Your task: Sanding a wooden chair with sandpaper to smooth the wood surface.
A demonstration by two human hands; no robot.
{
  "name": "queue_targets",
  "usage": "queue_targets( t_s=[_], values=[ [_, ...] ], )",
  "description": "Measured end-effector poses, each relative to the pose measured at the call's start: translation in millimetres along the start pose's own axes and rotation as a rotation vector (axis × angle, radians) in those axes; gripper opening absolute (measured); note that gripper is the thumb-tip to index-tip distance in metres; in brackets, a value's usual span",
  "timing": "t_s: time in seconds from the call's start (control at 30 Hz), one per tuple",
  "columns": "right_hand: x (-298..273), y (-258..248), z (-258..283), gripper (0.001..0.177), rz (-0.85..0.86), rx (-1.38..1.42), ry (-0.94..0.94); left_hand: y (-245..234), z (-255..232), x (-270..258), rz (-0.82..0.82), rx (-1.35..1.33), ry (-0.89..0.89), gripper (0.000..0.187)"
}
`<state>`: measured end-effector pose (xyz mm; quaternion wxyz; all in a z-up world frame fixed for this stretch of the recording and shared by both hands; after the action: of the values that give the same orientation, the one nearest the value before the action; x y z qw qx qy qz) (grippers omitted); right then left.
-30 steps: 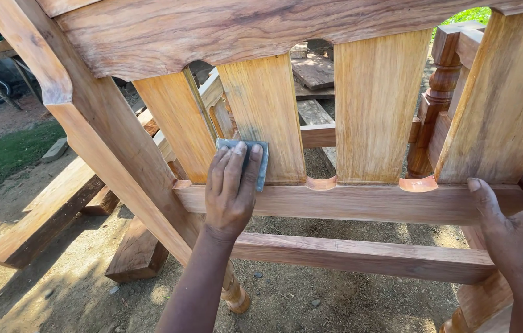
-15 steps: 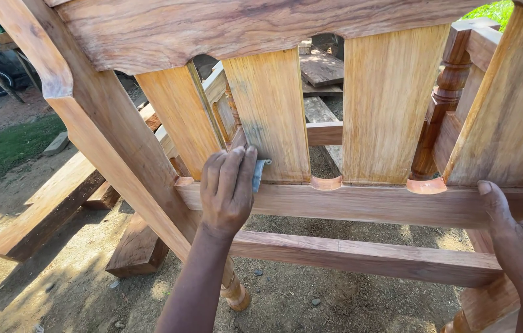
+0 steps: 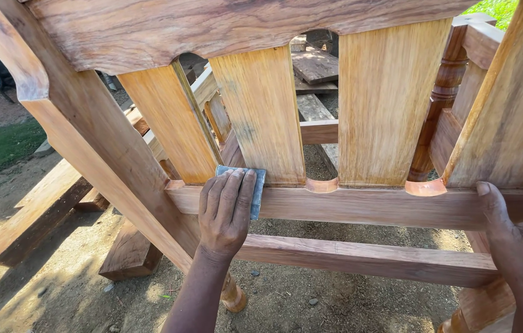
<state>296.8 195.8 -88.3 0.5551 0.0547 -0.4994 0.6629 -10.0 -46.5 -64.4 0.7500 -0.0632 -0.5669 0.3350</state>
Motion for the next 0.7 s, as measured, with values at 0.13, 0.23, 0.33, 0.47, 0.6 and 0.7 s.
queue_targets(
  t_s=[0.13, 0.23, 0.33, 0.47, 0.6, 0.7],
  values=[
    [-6, 21, -49, 0.055, 0.002, -0.011, 0.105, 2, -1, 1, -0.010, -0.020, 0.004, 0.035],
    [-9, 27, -63, 0.052, 0.054, -0.082, 0.152, 1, -7, -2, -0.007, -0.041, 0.014, 0.034],
    [-7, 31, -69, 0.056, 0.083, 0.091, 0.198, -2, -10, -1, 0.011, -0.057, 0.033, 0.034],
    [-7, 30, -65, 0.053, 0.016, 0.171, 0.048, -18, -2, 21, -0.002, -0.098, 0.043, 0.032],
    [-7, 34, -68, 0.043, 0.128, 0.107, 0.175, -21, 1, 31, -0.055, -0.094, 0.012, 0.032],
    [-7, 46, -96, 0.045, 0.173, 0.132, 0.308, -8, -8, 13, -0.002, -0.066, 0.046, 0.036]
  ],
)
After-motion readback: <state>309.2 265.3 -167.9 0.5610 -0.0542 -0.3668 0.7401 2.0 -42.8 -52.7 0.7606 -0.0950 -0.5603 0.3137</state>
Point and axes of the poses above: each hand's wrist, its own x-axis towards the middle knuckle, its own y-axis out of the palm, z = x × y, the point moved 5 cm from there along x, towards the middle knuckle, and after that the axes turned 15 degrees about z, right-handed, at the moved point
